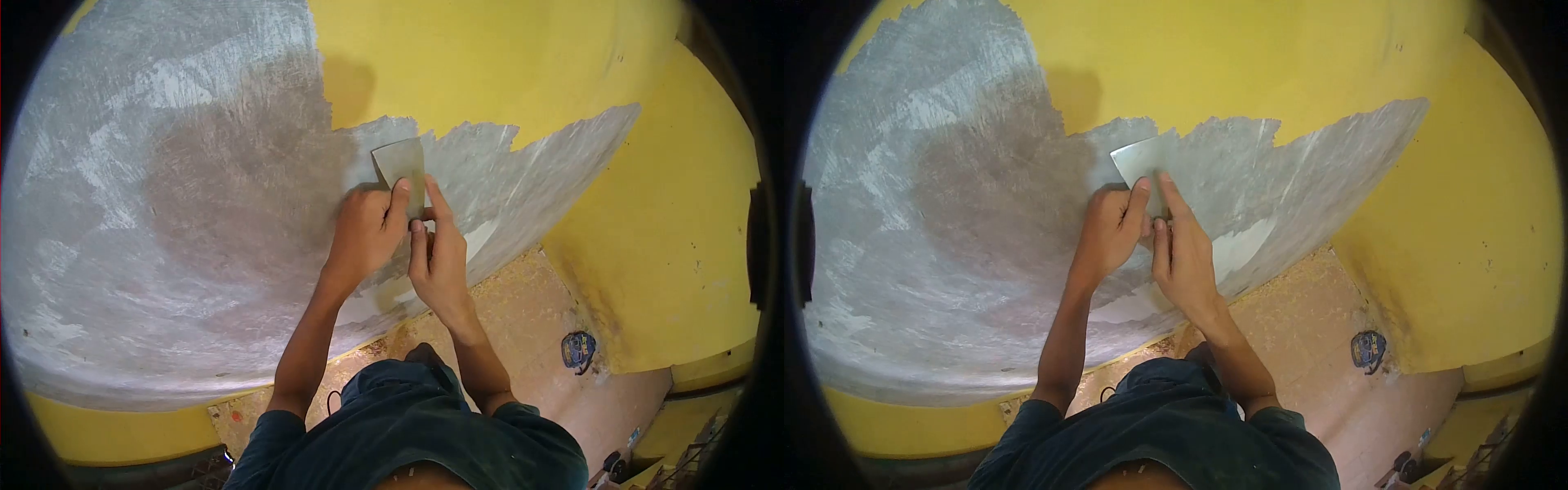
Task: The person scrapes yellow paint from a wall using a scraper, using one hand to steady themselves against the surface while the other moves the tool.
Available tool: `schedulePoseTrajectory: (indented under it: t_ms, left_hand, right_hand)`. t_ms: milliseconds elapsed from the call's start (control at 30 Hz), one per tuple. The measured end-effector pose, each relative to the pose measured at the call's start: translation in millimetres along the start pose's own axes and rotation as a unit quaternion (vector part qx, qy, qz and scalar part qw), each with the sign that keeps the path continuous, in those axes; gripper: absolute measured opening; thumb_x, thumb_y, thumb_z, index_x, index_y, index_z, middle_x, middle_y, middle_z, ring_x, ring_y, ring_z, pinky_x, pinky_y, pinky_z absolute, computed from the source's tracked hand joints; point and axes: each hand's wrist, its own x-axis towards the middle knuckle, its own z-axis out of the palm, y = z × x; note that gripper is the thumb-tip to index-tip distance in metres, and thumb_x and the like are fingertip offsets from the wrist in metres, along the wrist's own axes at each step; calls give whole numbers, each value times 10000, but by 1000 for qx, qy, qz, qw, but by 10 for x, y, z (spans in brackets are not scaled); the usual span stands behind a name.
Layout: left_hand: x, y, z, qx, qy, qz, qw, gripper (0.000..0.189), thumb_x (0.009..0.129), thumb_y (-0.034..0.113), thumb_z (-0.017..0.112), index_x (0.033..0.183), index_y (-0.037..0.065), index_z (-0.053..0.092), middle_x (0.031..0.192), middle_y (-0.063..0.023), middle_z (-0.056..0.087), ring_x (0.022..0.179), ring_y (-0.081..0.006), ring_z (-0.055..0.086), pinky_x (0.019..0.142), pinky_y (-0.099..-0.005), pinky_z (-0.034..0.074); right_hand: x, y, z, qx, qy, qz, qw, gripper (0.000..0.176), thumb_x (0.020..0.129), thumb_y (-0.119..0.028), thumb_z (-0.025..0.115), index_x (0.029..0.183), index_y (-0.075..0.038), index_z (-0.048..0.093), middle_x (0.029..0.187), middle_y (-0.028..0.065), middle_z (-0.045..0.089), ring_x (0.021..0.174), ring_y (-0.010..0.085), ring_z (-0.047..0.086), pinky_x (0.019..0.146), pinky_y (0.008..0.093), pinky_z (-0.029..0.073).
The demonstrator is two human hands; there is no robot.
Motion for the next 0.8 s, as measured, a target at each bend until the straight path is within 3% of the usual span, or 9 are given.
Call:
schedulePoseTrajectory:
  t_ms: [100,233,367,500,600,667,700,767,800]
  left_hand:
    - [25,-21,-55,35,-21,13,999,585,1101,322,529,671,-57,643,571,-144,627,525,-218,601,569,-397,468]
    - [-139,159,-412,205,-36,120,971,428,1027,299,637,765,-34,689,639,-149,659,554,-248,609,588,-400,469]
    - [-165,747,-1081,156,-89,178,968,176,923,152,760,837,9,704,741,-107,669,572,-204,581,564,-340,440]
    - [210,1064,-1566,282,1,337,898,107,890,110,801,843,57,721,794,-77,691,679,-194,625,602,-317,460]
    - [633,1113,-1867,430,74,394,809,143,865,187,839,972,121,770,995,-93,748,929,-236,701,796,-367,542]
    - [854,1161,-1950,631,164,450,610,502,806,291,879,1277,206,729,1398,-89,666,1352,-253,580,1137,-447,456]
    - [896,1243,-1937,630,166,453,609,502,806,291,879,1277,206,729,1398,-89,666,1352,-253,580,1137,-447,456]
    - [958,1397,-1878,734,52,337,588,740,974,637,579,1579,241,424,1708,-151,260,1606,-348,166,1298,-611,113]
    - [996,1380,-1904,733,53,340,587,740,974,637,579,1579,241,424,1708,-151,260,1606,-348,166,1298,-611,113]
  right_hand:
    - [30,5,0,-79,-2,-93,993,607,975,18,618,1562,-50,478,790,153,576,648,259,572,616,351,476]
    - [26,-187,-17,-73,-25,4,997,589,961,36,634,1534,-48,533,757,129,539,609,227,512,592,345,444]
    - [11,-171,10,-71,-9,-9,997,576,976,19,643,1537,-48,529,737,117,524,592,199,474,570,338,416]
    - [-6,-279,-4,-28,-17,40,999,552,993,9,633,1533,-44,531,731,113,519,590,187,466,562,334,405]
    - [-20,-265,23,-16,-9,24,1000,502,1028,6,594,1525,-44,545,770,14,485,646,83,383,554,252,333]
    - [49,-297,-18,-19,-18,32,999,536,1005,16,601,1532,-41,529,744,113,529,593,182,447,554,329,395]
    - [65,-314,-35,-20,-15,30,999,536,1005,16,601,1532,-41,529,744,113,529,593,182,447,554,329,395]
    - [48,-357,-49,-12,-28,49,998,539,1003,13,604,1534,-37,525,773,131,565,595,185,453,552,323,390]
    - [10,-354,-33,-12,-25,49,998,539,1003,13,604,1534,-37,525,773,131,565,595,185,453,552,323,390]
